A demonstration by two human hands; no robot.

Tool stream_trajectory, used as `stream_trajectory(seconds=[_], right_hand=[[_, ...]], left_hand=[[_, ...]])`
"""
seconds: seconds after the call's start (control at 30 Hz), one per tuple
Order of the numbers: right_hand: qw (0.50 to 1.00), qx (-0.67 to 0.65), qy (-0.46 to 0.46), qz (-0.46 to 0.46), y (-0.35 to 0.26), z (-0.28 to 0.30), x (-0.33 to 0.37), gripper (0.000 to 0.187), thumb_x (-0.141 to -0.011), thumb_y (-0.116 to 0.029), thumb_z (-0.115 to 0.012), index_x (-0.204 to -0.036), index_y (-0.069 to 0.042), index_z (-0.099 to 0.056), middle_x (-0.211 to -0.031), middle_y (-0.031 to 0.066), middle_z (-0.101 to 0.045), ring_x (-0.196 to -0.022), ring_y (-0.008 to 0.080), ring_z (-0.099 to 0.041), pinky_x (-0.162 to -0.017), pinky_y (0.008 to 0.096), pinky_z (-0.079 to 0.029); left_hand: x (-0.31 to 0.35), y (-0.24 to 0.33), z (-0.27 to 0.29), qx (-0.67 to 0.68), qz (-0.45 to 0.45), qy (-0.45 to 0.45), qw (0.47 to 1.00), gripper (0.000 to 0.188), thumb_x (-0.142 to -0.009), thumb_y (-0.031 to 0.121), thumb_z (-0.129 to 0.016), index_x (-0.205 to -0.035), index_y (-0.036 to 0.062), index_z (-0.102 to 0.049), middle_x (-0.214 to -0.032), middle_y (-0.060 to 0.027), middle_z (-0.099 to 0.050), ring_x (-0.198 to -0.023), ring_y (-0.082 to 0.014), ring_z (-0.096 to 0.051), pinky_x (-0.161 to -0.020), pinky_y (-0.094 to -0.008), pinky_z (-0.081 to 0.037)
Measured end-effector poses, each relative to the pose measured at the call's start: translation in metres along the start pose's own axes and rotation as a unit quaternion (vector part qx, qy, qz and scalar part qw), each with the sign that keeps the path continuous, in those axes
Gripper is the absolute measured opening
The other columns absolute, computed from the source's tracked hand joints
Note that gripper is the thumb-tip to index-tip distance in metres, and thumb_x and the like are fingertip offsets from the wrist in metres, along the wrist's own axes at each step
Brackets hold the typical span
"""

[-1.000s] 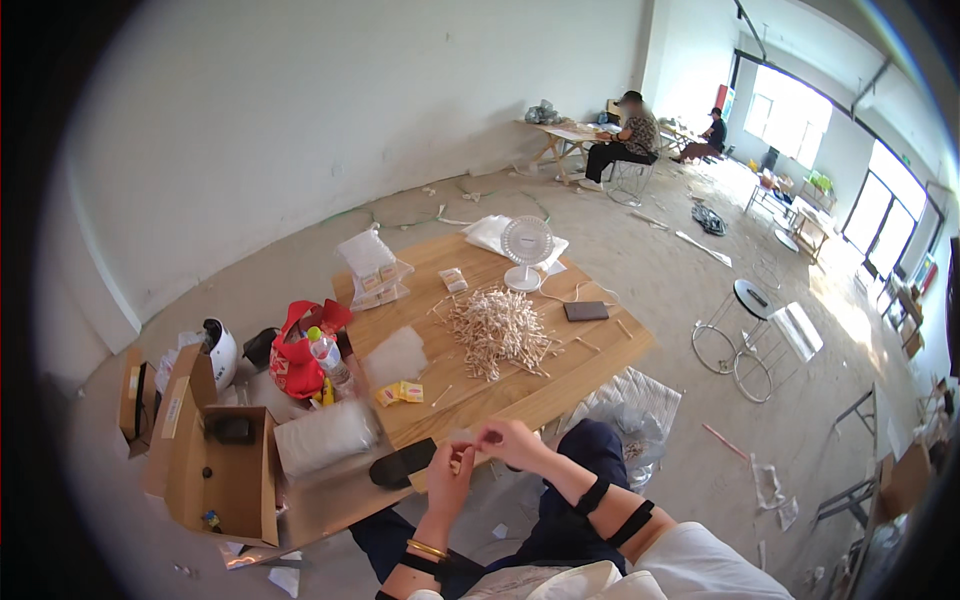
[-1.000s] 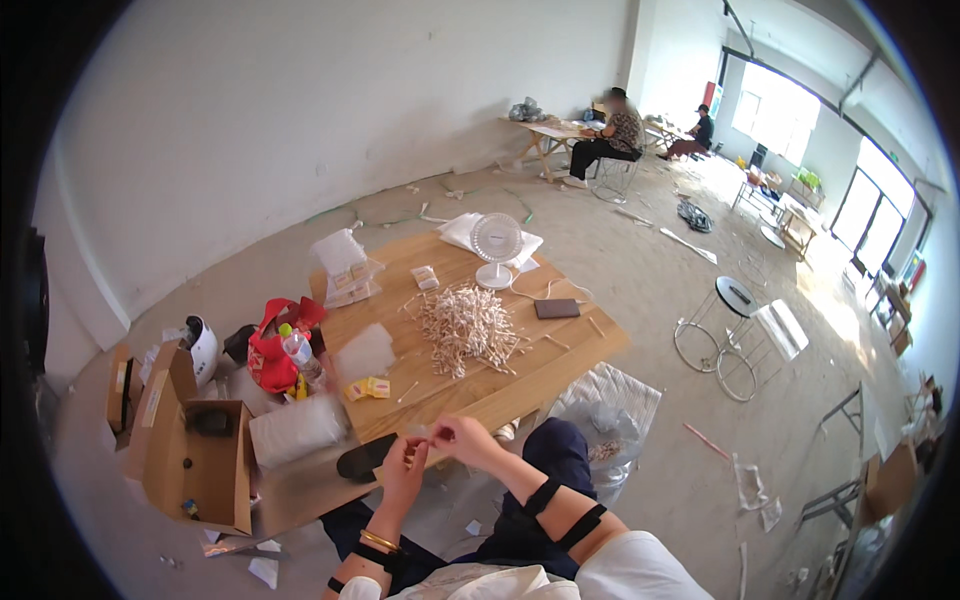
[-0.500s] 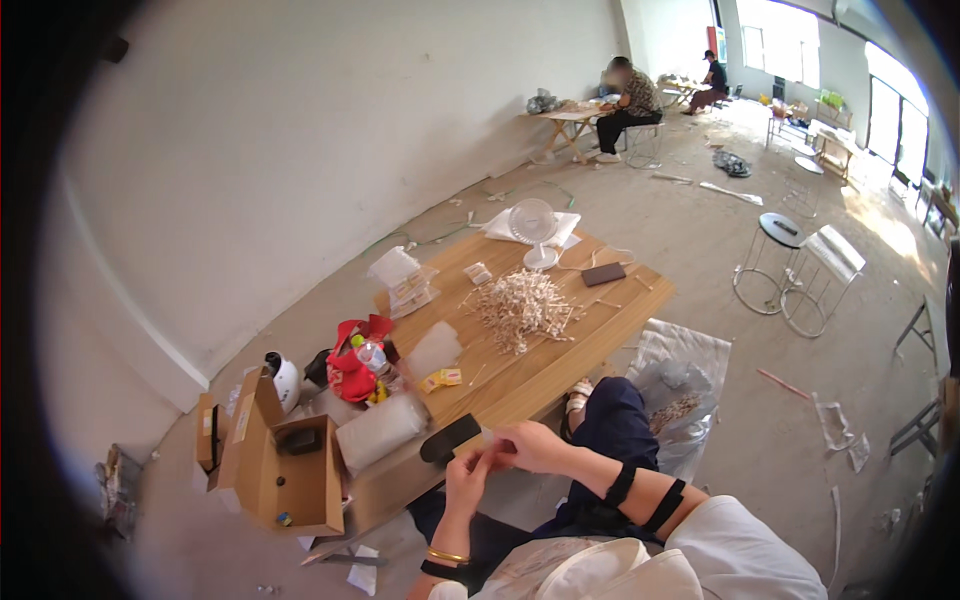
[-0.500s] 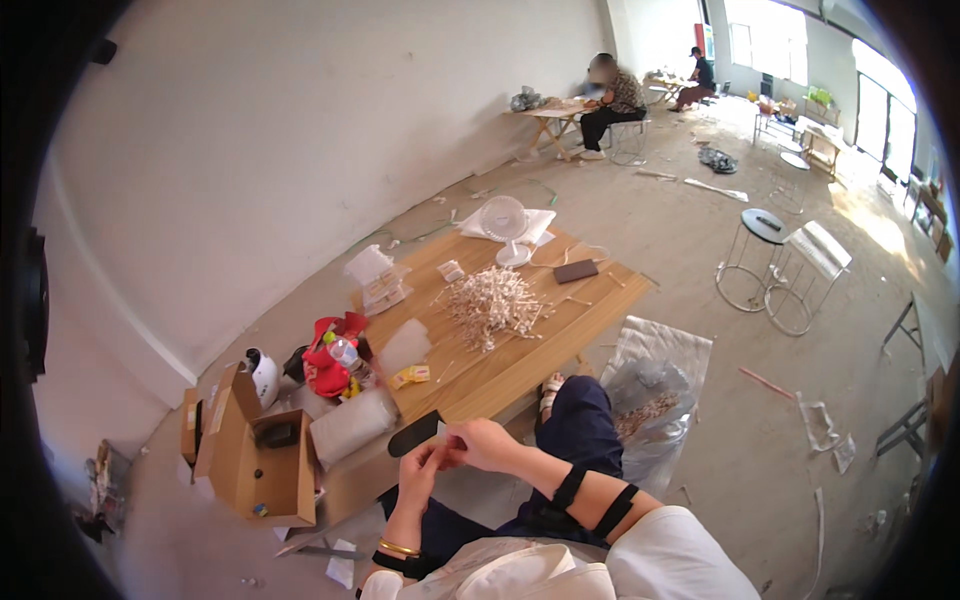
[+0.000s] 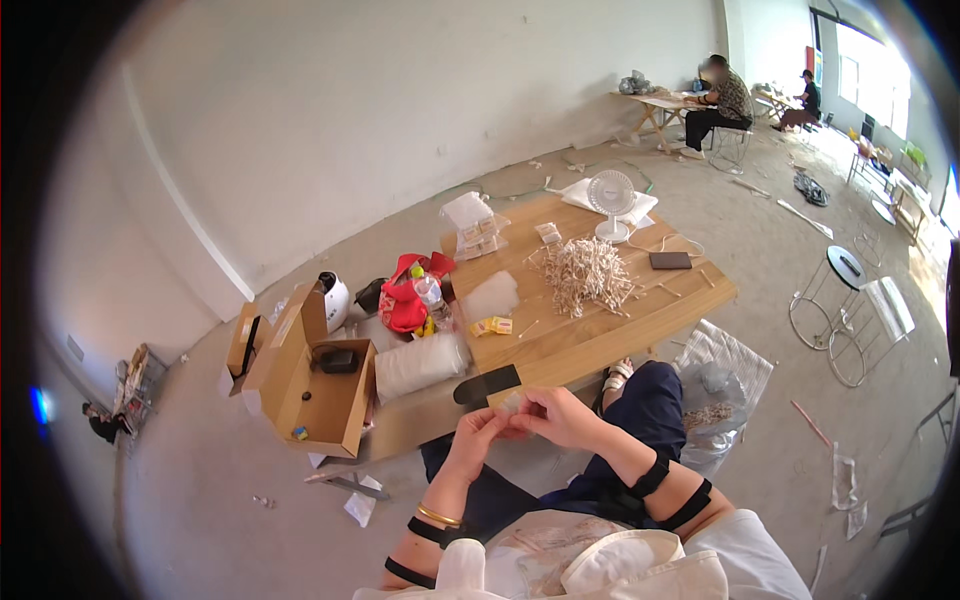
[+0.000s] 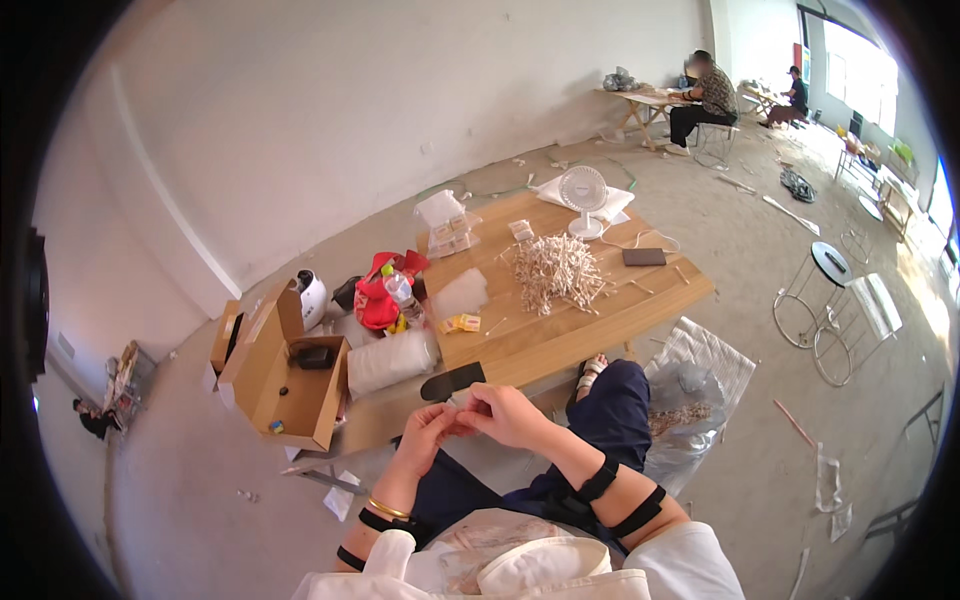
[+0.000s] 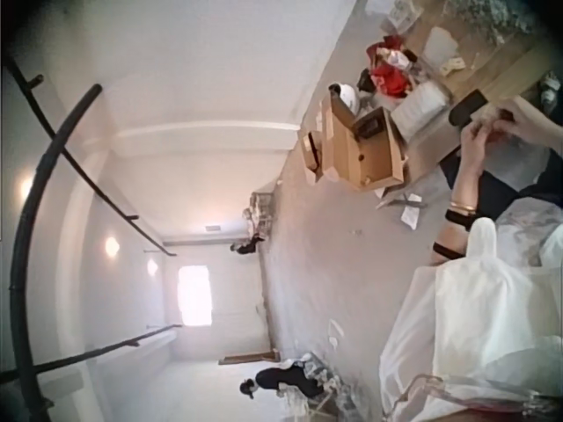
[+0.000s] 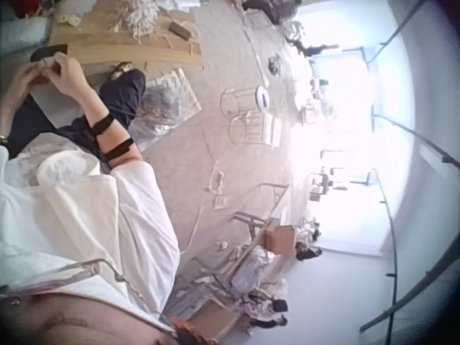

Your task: Organizing and packaging cotton swabs into small plastic bags.

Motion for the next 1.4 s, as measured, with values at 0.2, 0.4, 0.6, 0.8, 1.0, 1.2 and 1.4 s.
stream_trajectory(seconds=[0.2,0.4,0.6,0.8,1.0,1.2,1.4], right_hand=[[0.996,-0.085,0.013,-0.029,0.003,0.001,0.004,0.017,-0.090,-0.013,-0.074,-0.086,-0.002,-0.062,-0.074,0.0070,-0.066,-0.065,0.0155,-0.059,-0.062,0.0314,-0.048],[0.972,0.201,0.115,0.046,-0.006,0.021,0.009,0.015,-0.088,-0.012,-0.074,-0.088,-0.002,-0.063,-0.074,0.0074,-0.066,-0.065,0.0165,-0.060,-0.062,0.0320,-0.050],[0.996,0.033,0.082,-0.022,-0.003,0.024,0.002,0.013,-0.087,-0.014,-0.073,-0.091,-0.003,-0.067,-0.076,0.0100,-0.069,-0.069,0.0190,-0.067,-0.067,0.0309,-0.053],[0.990,-0.080,0.100,-0.055,0.004,0.025,0.009,0.013,-0.089,-0.013,-0.070,-0.091,-0.001,-0.069,-0.077,0.0061,-0.070,-0.070,0.0118,-0.065,-0.065,0.0295,-0.053],[0.995,-0.042,0.091,-0.023,0.022,0.004,0.000,0.019,-0.086,-0.021,-0.072,-0.091,-0.003,-0.069,-0.074,0.0122,-0.069,-0.066,0.0229,-0.066,-0.064,0.0359,-0.052],[0.993,-0.054,0.097,-0.038,0.021,0.016,0.009,0.020,-0.089,-0.021,-0.071,-0.085,-0.002,-0.063,-0.071,0.0074,-0.064,-0.065,0.0163,-0.059,-0.062,0.0328,-0.047],[0.993,-0.096,0.046,-0.043,0.038,0.004,0.006,0.023,-0.092,-0.024,-0.069,-0.087,-0.002,-0.064,-0.072,0.0055,-0.062,-0.068,0.0142,-0.056,-0.064,0.0321,-0.047]], left_hand=[[0.003,0.012,-0.009,-0.142,-0.097,0.024,0.985,0.018,-0.099,0.015,-0.063,-0.094,0.0012,-0.071,-0.084,-0.0062,-0.073,-0.078,-0.0159,-0.070,-0.076,-0.0300,-0.054],[0.013,0.047,-0.032,-0.574,-0.097,0.093,0.808,0.023,-0.080,0.018,-0.079,-0.091,0.0020,-0.066,-0.087,-0.0121,-0.070,-0.077,-0.0248,-0.068,-0.072,-0.0349,-0.049],[0.026,0.074,-0.058,-0.554,-0.372,0.092,0.739,0.088,-0.068,0.014,-0.085,-0.146,0.0042,-0.043,-0.122,-0.0134,-0.059,-0.122,-0.0331,-0.052,-0.099,-0.0443,-0.043],[0.002,0.049,-0.055,-0.486,-0.305,0.063,0.817,0.097,-0.065,0.007,-0.087,-0.150,0.0062,-0.039,-0.107,-0.0117,-0.058,-0.093,-0.0277,-0.058,-0.084,-0.0386,-0.049],[0.009,0.044,-0.042,-0.527,-0.314,0.095,0.784,0.074,-0.062,0.017,-0.089,-0.124,0.0026,-0.052,-0.097,-0.0119,-0.053,-0.088,-0.0293,-0.055,-0.080,-0.0417,-0.046],[0.004,0.043,-0.057,-0.517,-0.331,0.082,0.785,0.069,-0.061,0.018,-0.090,-0.116,0.0032,-0.053,-0.103,-0.0130,-0.054,-0.093,-0.0329,-0.055,-0.084,-0.0428,-0.045],[0.003,0.036,-0.048,-0.509,-0.360,0.072,0.779,0.062,-0.064,0.017,-0.089,-0.112,0.0018,-0.053,-0.103,-0.0147,-0.055,-0.097,-0.0342,-0.056,-0.086,-0.0430,-0.046]])
Point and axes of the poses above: each hand's wrist, its own x-axis away from the middle knuckle, its own z-axis out of the back of the hand, y = z × x, the point moved 4 cm from there along -x, towards the middle knuckle
